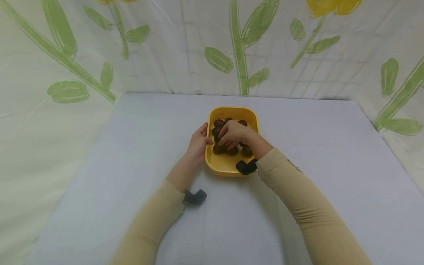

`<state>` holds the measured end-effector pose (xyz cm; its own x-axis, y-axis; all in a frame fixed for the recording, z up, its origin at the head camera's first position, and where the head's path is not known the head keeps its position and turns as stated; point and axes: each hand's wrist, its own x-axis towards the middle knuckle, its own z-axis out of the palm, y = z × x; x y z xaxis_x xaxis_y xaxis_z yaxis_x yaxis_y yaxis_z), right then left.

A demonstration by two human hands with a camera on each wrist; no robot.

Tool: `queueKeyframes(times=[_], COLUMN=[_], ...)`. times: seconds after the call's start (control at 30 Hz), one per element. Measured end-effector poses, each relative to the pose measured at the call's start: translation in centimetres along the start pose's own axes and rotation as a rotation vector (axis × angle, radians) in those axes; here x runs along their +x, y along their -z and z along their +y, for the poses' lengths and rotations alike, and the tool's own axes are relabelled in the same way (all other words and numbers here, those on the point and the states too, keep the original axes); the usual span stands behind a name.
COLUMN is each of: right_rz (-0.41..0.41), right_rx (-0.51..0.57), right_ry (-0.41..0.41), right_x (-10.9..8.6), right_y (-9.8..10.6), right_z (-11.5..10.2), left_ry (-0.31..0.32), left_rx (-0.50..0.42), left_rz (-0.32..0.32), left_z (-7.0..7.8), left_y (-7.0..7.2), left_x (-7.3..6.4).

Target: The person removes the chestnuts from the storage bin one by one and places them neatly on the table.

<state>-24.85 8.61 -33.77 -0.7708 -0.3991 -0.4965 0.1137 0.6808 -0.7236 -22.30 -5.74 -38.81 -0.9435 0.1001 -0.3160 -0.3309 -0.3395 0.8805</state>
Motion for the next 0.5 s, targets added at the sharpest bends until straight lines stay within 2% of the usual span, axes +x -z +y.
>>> queueKeyframes(times=[0.2, 0.33, 0.5], right_rz=[-0.115, -0.138, -0.169], right_rx=[-0.104, -0.177, -0.208], right_ry=[0.046, 0.049, 0.045], right_x=[0.8, 1.0, 1.3], right_y=[-1.3, -1.7, -1.9], right_z=[-0.4, -1.0, -1.2], left_ry=[-0.001, 0.006, 0.008], left_rx=[-0.056, -0.067, -0.046], left_rz=[-0.022, -0.008, 0.007], left_z=[0.0, 0.1, 0.2], left_y=[0.0, -0.1, -0.1], left_x=[-0.1, -0.1, -0.2])
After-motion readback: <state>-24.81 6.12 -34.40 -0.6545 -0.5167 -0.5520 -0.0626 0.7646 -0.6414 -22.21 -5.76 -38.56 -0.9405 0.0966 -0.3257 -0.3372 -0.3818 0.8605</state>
